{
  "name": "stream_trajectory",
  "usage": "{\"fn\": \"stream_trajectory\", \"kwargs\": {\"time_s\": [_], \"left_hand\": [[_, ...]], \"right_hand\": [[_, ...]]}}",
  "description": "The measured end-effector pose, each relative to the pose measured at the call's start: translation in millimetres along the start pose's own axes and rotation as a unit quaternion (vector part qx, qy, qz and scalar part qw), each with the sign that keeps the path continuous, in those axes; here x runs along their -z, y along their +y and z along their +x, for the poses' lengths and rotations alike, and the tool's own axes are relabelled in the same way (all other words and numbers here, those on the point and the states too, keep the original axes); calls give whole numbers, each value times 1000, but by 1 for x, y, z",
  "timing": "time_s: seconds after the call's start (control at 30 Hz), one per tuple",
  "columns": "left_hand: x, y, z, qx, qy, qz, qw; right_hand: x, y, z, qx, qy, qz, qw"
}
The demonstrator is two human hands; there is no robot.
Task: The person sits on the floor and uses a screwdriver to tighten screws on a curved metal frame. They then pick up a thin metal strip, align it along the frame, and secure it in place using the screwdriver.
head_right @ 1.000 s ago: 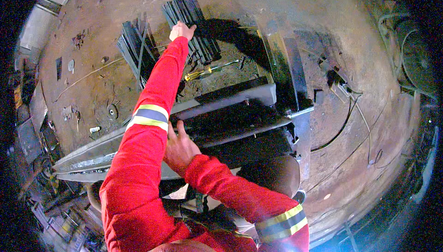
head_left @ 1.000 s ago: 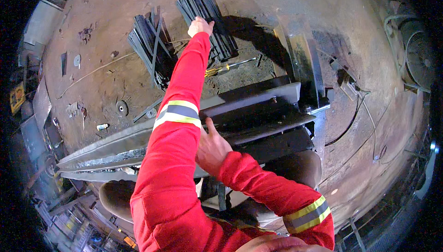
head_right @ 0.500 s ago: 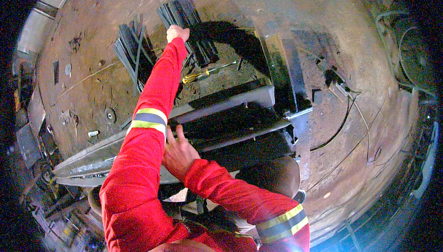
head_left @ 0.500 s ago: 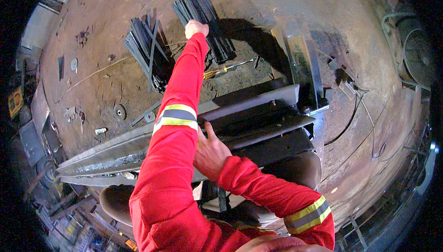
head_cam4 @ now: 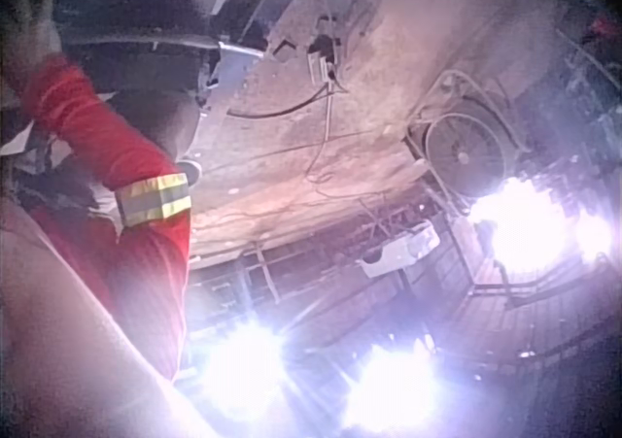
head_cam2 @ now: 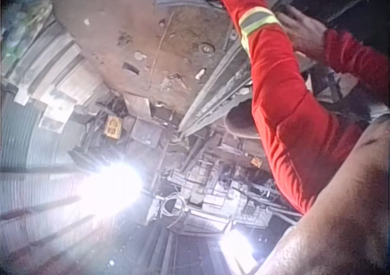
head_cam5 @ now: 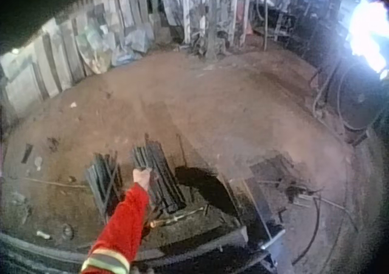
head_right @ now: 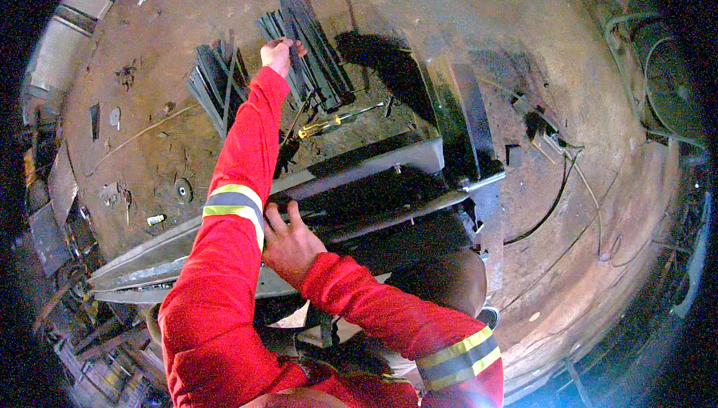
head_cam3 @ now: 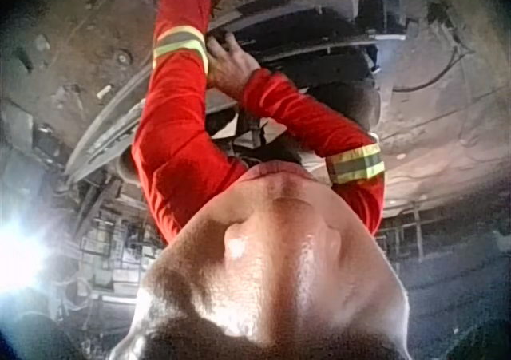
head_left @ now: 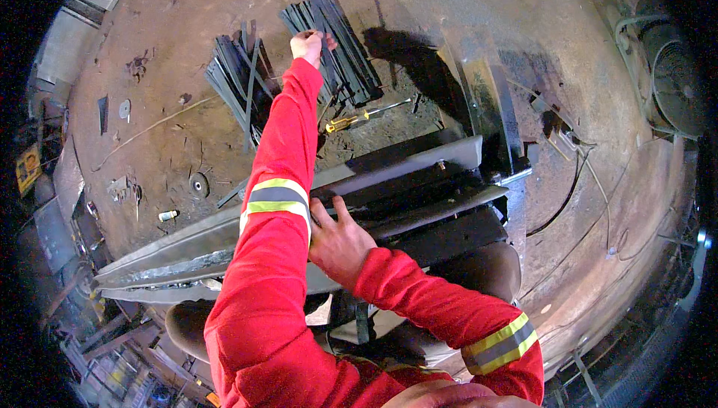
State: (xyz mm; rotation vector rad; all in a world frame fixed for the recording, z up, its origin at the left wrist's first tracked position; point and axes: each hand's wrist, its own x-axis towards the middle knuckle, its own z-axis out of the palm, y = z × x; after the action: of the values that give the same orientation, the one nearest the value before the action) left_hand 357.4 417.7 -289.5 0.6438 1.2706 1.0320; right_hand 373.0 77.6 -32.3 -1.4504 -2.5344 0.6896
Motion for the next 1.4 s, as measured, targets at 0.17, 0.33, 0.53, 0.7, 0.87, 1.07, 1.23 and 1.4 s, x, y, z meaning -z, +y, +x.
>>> {"fn": "stream_trajectory", "kwargs": {"time_s": [0.17, 0.33, 0.53, 0.7, 0.87, 1.07, 1.23, 1.4], "left_hand": [[15, 16, -7, -40, 3, -24, 999], [33, 21, -20, -49, 63, 73, 994], [35, 28, -28, -81, 50, 92, 991], [36, 32, -27, -86, 33, 64, 994], [17, 77, -62, -161, -24, -55, 985], [31, 188, -158, -200, -165, -150, 954], [68, 246, -287, -248, -226, -108, 936], [103, 242, -414, -270, -211, 60, 937]], "right_hand": [[-4, 0, 0, 12, 31, 4, 999], [-4, 2, 2, 11, 29, 6, 1000], [-1, 4, 1, 10, 24, -1, 1000], [2, 3, 1, 18, 0, -1, 1000], [5, 5, -1, 16, -18, -2, 1000], [29, 14, 20, -70, 55, 161, 983], [79, 30, 47, -57, 440, 391, 806], [159, -60, 77, 13, 451, 613, 648]]}}
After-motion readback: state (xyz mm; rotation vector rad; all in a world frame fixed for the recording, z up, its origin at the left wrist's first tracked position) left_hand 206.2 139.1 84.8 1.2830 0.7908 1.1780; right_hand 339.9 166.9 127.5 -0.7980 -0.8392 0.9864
